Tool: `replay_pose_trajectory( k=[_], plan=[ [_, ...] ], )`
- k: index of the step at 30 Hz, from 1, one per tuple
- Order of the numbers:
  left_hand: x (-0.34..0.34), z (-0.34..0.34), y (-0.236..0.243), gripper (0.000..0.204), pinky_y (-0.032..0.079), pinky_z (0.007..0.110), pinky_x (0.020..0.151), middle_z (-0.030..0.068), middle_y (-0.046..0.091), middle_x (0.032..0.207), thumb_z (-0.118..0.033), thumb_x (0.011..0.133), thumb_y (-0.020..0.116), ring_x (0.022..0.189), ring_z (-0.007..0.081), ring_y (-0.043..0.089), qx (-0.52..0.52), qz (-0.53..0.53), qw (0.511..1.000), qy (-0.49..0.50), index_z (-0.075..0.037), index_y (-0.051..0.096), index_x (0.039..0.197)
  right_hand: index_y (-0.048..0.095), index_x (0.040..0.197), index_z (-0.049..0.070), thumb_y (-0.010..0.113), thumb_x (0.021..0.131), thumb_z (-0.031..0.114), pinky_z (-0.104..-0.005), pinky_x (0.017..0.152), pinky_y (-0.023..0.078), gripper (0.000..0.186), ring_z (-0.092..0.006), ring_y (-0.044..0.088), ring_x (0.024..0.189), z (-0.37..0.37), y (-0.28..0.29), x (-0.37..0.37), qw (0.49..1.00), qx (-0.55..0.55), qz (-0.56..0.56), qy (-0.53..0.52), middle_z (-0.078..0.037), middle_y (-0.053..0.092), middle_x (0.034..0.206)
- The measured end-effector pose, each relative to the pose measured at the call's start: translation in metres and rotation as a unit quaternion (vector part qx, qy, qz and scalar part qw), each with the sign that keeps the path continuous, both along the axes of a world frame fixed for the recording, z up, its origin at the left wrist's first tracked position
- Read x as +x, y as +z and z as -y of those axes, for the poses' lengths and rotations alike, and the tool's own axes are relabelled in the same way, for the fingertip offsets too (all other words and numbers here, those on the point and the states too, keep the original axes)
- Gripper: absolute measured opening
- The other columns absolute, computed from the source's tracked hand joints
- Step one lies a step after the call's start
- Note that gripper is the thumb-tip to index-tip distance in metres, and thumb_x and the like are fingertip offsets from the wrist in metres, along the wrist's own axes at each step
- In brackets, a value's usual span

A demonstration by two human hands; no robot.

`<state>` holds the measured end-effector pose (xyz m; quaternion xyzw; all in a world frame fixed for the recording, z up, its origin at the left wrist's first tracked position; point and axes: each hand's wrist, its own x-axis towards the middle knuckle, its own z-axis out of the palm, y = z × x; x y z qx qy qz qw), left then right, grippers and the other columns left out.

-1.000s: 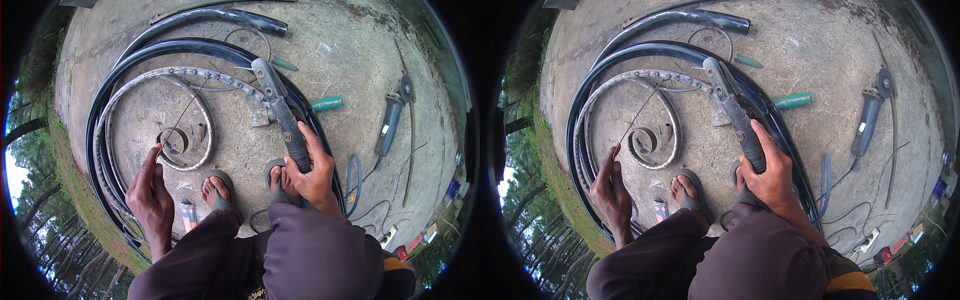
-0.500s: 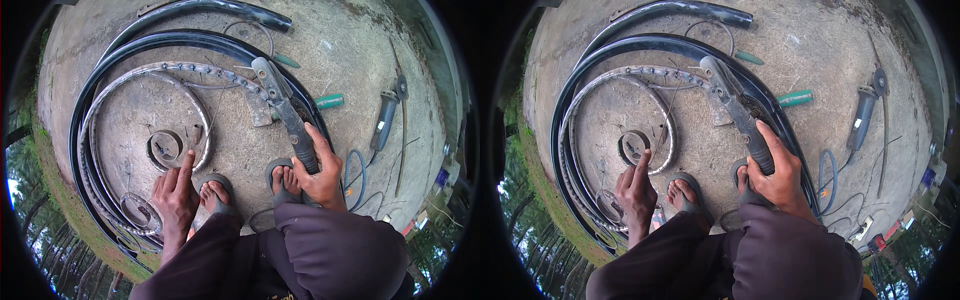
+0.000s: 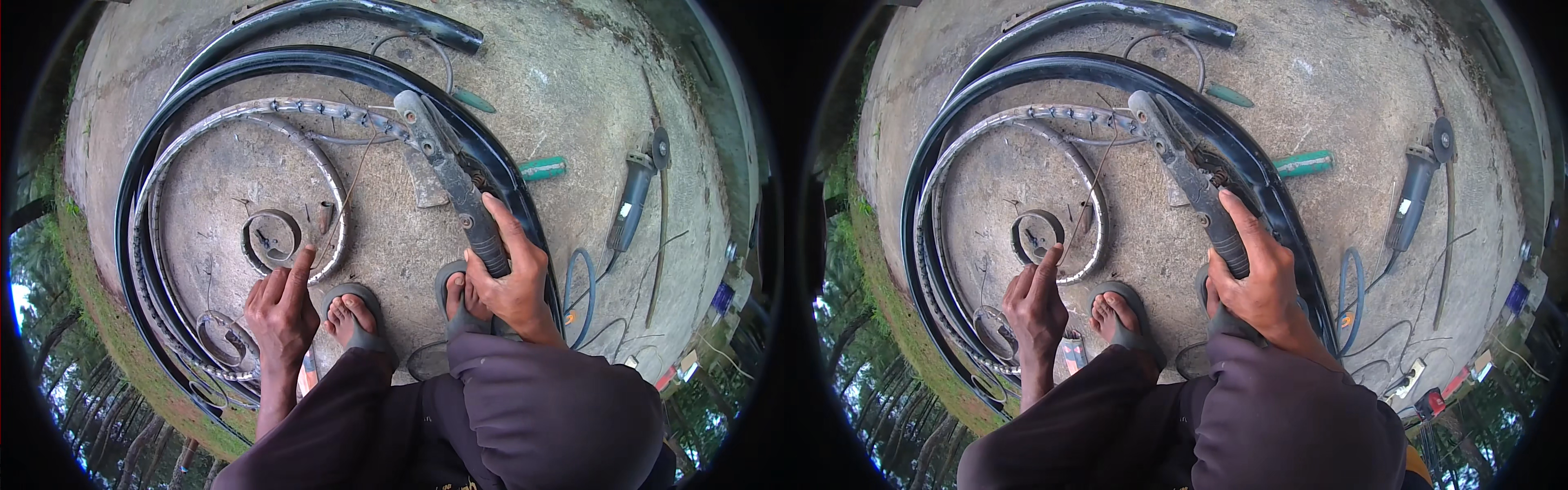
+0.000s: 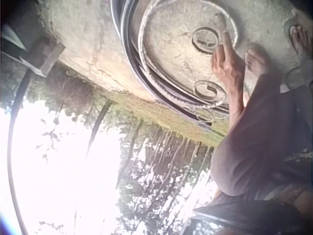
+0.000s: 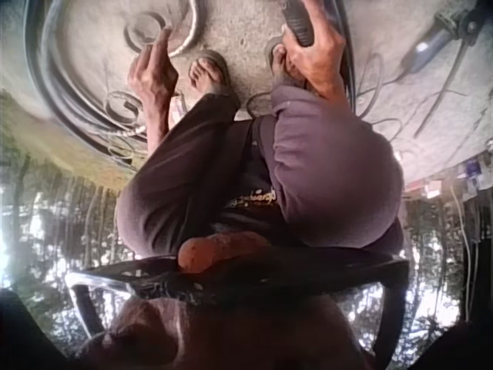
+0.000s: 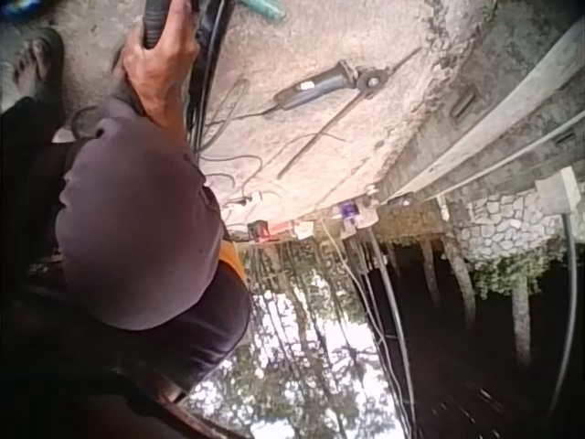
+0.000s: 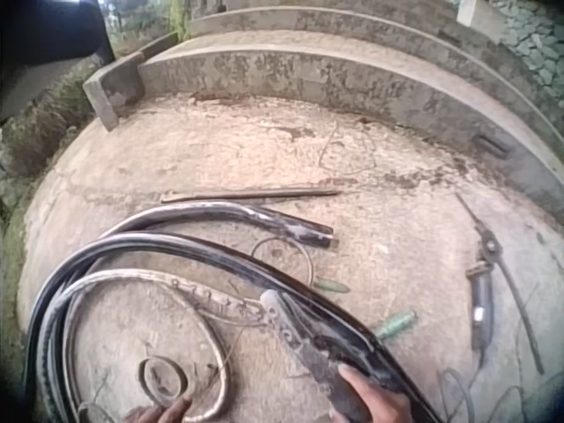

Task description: The person welds small metal scrolls to a larger circular metal frame using a welding rod and clamp, then lifts and moves a long curved metal pipe.

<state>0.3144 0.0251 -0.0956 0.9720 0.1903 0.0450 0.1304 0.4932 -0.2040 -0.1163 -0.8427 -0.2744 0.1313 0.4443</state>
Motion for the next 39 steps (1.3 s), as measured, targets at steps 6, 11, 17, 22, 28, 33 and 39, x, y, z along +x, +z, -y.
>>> replay_pose_trajectory(
  k=[6, 11, 17, 22, 28, 33, 39],
  plan=[
    [0.0001, -0.001, 0.0021, 0.051, 0.048, 0.036, 0.06, 0.0059, 0.054, 0.069, 0.006, 0.074, 0.062, 0.061, 0.0224, 0.058, -0.036, -0.007, 0.999, 0.017, -0.011, 0.067, 0.122, 0.053, 0.136, 0.0, 0.072, 0.074, -0.005, -0.0325, 0.072, 0.056, 0.065, -0.0229, 0.071, 0.084, 0.0017, 0.0003, 0.0001, 1.0, -0.009, -0.023, 0.002, -0.02, 0.069, 0.102],
    [0.0016, -0.0005, 0.0027, 0.049, 0.048, 0.037, 0.059, 0.0069, 0.055, 0.07, 0.006, 0.075, 0.062, 0.061, 0.0234, 0.058, -0.042, -0.012, 0.999, 0.017, -0.01, 0.067, 0.121, 0.053, 0.136, 0.0, 0.072, 0.074, -0.005, -0.0329, 0.071, 0.056, 0.065, -0.0222, 0.071, 0.081, 0.0037, -0.0021, -0.0005, 0.999, -0.019, -0.025, 0.009, -0.02, 0.069, 0.101],
    [0.0021, -0.001, 0.0028, 0.043, 0.048, 0.038, 0.058, 0.008, 0.056, 0.069, 0.005, 0.077, 0.063, 0.061, 0.025, 0.059, -0.055, -0.014, 0.998, 0.023, -0.009, 0.067, 0.118, 0.053, 0.136, 0.001, 0.073, 0.074, -0.004, -0.0328, 0.07, 0.056, 0.065, -0.0219, 0.071, 0.081, 0.0043, -0.0023, -0.0012, 0.999, -0.02, -0.023, 0.009, -0.02, 0.069, 0.1],
    [0.0022, -0.0026, 0.0004, 0.042, 0.047, 0.037, 0.057, 0.009, 0.059, 0.071, 0.005, 0.077, 0.063, 0.06, 0.0253, 0.059, -0.075, 0.0, 0.997, 0.021, -0.009, 0.068, 0.117, 0.053, 0.136, 0.0, 0.073, 0.074, -0.004, -0.0325, 0.071, 0.056, 0.065, -0.022, 0.071, 0.082, 0.0031, -0.0021, -0.0029, 0.999, -0.019, -0.023, 0.009, -0.02, 0.069, 0.101],
    [0.0011, -0.0044, 0.0008, 0.042, 0.047, 0.037, 0.057, 0.0095, 0.058, 0.071, 0.007, 0.075, 0.063, 0.06, 0.0257, 0.058, -0.081, -0.014, 0.996, 0.027, -0.007, 0.068, 0.115, 0.053, 0.135, 0.002, 0.072, 0.073, -0.004, -0.0392, 0.072, 0.058, 0.065, -0.0342, 0.072, 0.088, 0.0007, -0.0033, -0.0031, 0.999, 0.011, -0.026, -0.02, -0.023, 0.068, 0.105],
    [0.0012, -0.0055, -0.0006, 0.041, 0.047, 0.037, 0.057, 0.0093, 0.057, 0.07, 0.006, 0.076, 0.063, 0.06, 0.0257, 0.058, -0.077, -0.005, 0.997, 0.025, -0.007, 0.068, 0.114, 0.053, 0.136, 0.003, 0.072, 0.073, -0.002, -0.0392, 0.072, 0.057, 0.066, -0.0342, 0.072, 0.089, 0.0003, -0.0051, -0.0038, 0.999, -0.006, -0.036, -0.01, -0.023, 0.068, 0.105],
    [0.0016, -0.0054, 0.0002, 0.039, 0.046, 0.038, 0.056, 0.0092, 0.056, 0.069, 0.005, 0.076, 0.064, 0.059, 0.0254, 0.058, -0.078, -0.012, 0.997, 0.026, -0.007, 0.068, 0.114, 0.053, 0.136, 0.003, 0.072, 0.073, -0.001, -0.0388, 0.075, 0.057, 0.066, -0.0345, 0.071, 0.09, 0.0014, -0.0049, -0.0038, 1.0, -0.013, -0.024, 0.0, -0.022, 0.068, 0.106]
  ],
)
